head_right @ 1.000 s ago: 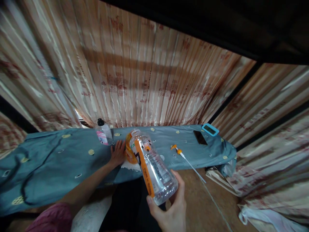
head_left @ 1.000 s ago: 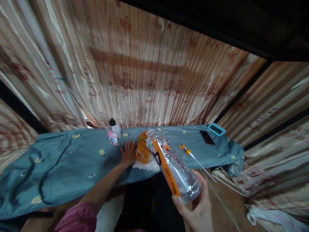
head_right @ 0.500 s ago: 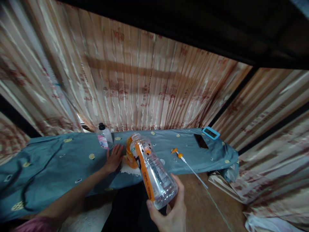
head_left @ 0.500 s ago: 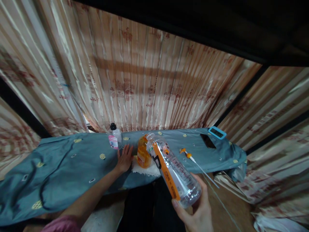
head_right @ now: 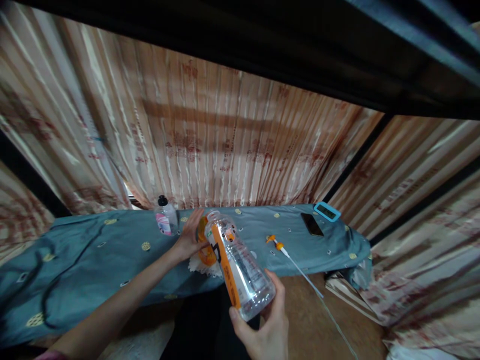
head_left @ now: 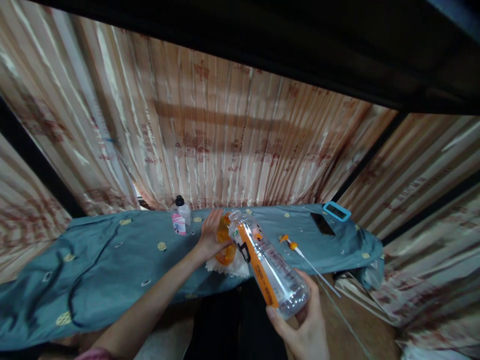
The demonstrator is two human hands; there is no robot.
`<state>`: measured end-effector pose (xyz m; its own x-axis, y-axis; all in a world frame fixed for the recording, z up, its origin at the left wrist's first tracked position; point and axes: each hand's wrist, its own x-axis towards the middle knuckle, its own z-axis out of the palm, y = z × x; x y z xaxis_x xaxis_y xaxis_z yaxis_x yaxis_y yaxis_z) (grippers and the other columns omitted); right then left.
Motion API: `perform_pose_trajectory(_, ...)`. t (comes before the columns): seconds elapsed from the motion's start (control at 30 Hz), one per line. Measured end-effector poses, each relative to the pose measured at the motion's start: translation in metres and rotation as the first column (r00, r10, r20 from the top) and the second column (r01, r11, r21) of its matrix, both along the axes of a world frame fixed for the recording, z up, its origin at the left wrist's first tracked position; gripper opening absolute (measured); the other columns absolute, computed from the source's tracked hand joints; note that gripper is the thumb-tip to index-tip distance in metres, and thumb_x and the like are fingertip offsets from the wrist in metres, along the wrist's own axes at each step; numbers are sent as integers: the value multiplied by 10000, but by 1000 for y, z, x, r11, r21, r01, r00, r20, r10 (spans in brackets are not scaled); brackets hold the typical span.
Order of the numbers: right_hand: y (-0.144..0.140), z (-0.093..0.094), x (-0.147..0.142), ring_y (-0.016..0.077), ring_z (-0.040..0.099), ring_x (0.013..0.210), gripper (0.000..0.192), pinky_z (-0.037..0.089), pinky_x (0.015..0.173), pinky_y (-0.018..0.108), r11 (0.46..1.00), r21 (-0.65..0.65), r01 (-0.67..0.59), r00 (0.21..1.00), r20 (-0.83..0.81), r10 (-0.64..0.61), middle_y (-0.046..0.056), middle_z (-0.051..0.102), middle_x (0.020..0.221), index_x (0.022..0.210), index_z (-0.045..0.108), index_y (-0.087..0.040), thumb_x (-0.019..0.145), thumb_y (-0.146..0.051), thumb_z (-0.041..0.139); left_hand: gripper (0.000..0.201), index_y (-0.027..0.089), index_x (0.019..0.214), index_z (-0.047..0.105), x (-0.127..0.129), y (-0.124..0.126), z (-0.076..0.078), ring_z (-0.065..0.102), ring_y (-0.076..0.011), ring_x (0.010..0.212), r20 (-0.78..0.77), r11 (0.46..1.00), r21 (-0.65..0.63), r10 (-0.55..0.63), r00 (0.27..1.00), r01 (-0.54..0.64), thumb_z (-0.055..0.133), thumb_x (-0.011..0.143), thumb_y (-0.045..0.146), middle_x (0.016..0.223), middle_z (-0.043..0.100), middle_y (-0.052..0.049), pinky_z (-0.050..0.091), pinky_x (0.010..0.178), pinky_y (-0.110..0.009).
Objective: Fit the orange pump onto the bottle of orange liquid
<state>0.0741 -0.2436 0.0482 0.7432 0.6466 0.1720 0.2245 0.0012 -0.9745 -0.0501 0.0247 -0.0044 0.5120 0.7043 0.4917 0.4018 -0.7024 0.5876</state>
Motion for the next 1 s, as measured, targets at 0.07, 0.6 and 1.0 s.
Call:
perform_pose_trajectory(0.07,0,0,1,279,618,1114,810,548,814,328,1000,3,-7,1000,-3,7,120,575,1289,1315,418,-231,628,-467,776,1055,171,1507,312,10,1,1,272,-419,1488,-5,999,-38,18,1000,-18,825,641,488,1567,382,-204,264,1199,-613)
perform_pose_trajectory(0.6,0,-1,-1,264,664,956,862,569,761,337,999,-23,32,999,-17,-32,144,579,1239,1298,419,-199,586,-523,780,832,157,1394,459,41,3,4,480,-372,1361,131,992,-84,107,986,-97,777,638,295,1442,532,-190,340,1159,-588)
perform_pose_trajectory(1.0,0,5,-4,278,667,934,876,570,737,346,997,-52,55,998,-35,-57,153,579,1225,1286,420,-200,556,-523,781,325,177,1068,578,49,-9,-2,602,-265,1007,318,993,-2,113,941,-118,627,746,176,1051,649,-93,500,937,-456)
